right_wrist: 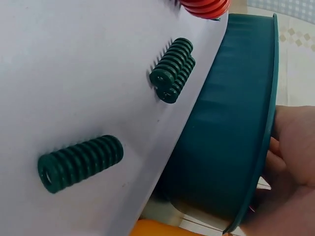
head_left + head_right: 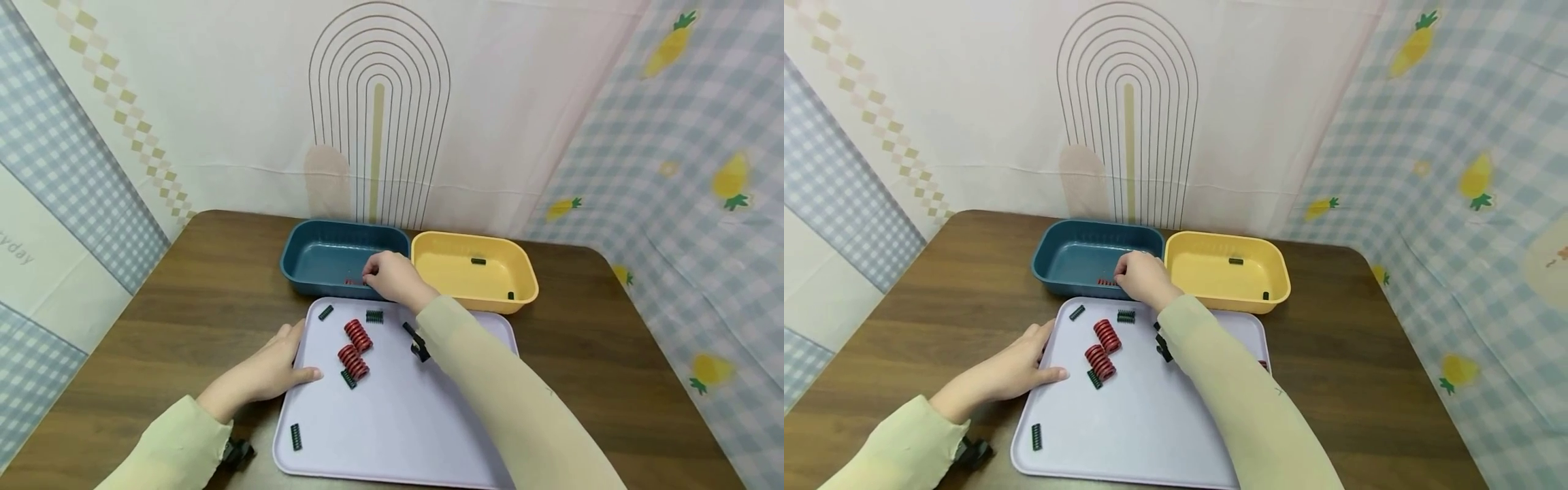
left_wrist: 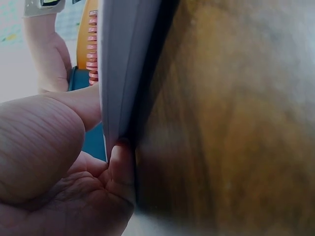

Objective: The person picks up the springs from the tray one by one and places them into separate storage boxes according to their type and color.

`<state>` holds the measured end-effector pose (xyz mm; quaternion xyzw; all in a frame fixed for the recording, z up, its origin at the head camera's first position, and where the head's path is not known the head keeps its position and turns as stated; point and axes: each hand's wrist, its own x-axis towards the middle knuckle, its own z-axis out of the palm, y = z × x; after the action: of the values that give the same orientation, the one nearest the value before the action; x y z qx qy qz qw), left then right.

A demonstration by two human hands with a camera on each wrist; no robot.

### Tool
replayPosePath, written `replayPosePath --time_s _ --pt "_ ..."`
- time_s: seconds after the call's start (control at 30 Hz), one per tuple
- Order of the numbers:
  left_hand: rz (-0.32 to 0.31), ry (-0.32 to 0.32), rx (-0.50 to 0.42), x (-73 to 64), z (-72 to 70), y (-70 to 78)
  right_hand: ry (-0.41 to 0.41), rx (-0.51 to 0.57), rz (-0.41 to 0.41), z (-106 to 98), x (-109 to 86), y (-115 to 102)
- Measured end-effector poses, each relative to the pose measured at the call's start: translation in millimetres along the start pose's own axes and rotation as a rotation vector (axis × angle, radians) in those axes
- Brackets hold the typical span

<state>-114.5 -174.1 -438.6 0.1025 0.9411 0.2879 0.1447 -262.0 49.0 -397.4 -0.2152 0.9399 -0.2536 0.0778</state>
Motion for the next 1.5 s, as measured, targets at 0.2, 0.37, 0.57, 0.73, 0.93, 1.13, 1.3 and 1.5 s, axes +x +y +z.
replayPosePath --time_s 0.2,0.37,0.57,0.73,0.93,1.13,1.3,1.5 --pt "0.015 -0.002 0.002 -0.7 1.7 -1.6 0.096 -0.037 -0.056 -8 -13.0 -2" --pt "0.026 -0.002 0.022 -1.2 -1.3 -2.5 0.132 -0.048 -0.15 -23 -41.1 -1" --pt "0.01 0.001 0.029 -0.8 -4.8 -6.3 0.105 -0.019 -0.18 -32 -72.4 8" --pt "-0.002 -0.013 0.019 -1.4 -4.3 -9.5 0.051 -0.003 -0.123 -29 -89.0 22" --pt "-0.014 -0.019 0.014 -1.8 -2.8 -10.8 -0.012 0.019 -0.054 -23 -103.7 38" --pt "-0.011 -0.026 0.016 -1.1 -2.1 -9.2 -0.011 0.03 -0.039 -14 -111.7 51" --pt "-0.006 -0.025 0.01 -1.6 -3.1 -5.6 -0.04 0.019 -0.006 -7 -114.0 55" --pt "-0.001 -0.032 0.0 -4.5 -4.2 -0.6 -0.054 -0.006 0.024 -4 -115.5 56"
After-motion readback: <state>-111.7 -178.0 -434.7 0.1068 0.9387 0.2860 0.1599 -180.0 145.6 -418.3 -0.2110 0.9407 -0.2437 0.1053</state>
